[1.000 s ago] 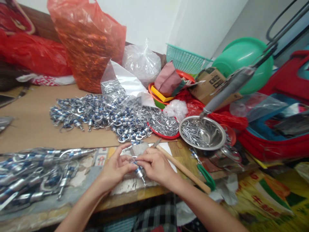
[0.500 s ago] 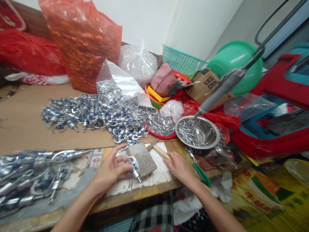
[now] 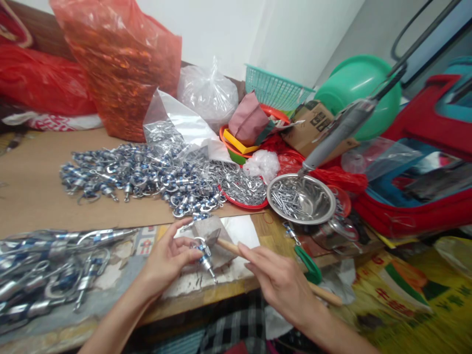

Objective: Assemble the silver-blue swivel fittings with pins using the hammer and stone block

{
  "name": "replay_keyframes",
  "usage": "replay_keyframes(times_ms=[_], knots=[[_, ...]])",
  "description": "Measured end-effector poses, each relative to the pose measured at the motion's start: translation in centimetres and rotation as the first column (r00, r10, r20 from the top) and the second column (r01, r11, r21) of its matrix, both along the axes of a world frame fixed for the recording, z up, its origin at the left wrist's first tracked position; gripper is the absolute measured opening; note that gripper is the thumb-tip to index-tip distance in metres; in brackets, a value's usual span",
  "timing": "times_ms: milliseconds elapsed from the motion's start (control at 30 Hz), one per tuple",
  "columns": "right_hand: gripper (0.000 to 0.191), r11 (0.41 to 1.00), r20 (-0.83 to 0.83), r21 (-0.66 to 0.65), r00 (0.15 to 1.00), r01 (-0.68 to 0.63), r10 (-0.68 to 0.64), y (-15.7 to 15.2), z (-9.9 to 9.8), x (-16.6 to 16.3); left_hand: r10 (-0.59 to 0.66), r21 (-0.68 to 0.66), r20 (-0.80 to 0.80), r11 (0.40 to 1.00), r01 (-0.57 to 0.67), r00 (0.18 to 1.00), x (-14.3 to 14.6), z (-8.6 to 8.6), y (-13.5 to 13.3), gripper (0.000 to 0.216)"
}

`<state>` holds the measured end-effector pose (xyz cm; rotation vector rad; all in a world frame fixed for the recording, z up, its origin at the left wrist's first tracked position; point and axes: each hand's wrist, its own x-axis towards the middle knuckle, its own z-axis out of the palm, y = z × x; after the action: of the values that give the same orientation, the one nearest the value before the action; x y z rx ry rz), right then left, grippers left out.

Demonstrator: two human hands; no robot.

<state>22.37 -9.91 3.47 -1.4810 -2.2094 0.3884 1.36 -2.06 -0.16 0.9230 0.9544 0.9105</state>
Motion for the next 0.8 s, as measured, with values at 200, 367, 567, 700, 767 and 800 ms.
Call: replay_keyframes(times_ms=[200,367,567,700,767,800], knots=[[0.042,0.997,-0.085,-0.070,0.996,0.033,-0.039,0.3,-0.8,0.3,0.005,0.006,0.008,1.000,-0.006,1.000,0.0,0.0,-0.1,0.072],[0.038,0.958,-0.168,-0.110,0.945,0.265,-0.281,3.7,-2.9,2.7,-0.008,0.065,-0.253,0.998,0.025,0.968,-0.4,0.2,-0.2,0.013],[0.026,0.963,0.174,-0.081,0.955,0.258,-0.241,8.4,-3.8,4.4,0.141,0.404,-0.392,0.914,0.032,0.909,-0.6,0.1,-0.4,0.004],[0.026,0.931,0.283,0.029,0.890,0.364,-0.357,13.7,-3.2,4.8,0.131,0.479,-0.428,0.872,0.102,0.894,-0.2,0.4,-0.6,0.006],[0.019,0.923,0.331,0.009,0.870,0.385,-0.366,16.1,-3.0,4.9,0.129,0.492,-0.451,0.861,0.126,0.883,0.0,0.7,-0.8,0.006],[0.015,0.920,0.351,-0.005,0.862,0.391,-0.365,17.1,-3.0,4.9,0.121,0.489,-0.461,0.861,0.138,0.879,0.1,0.7,-0.9,0.006]])
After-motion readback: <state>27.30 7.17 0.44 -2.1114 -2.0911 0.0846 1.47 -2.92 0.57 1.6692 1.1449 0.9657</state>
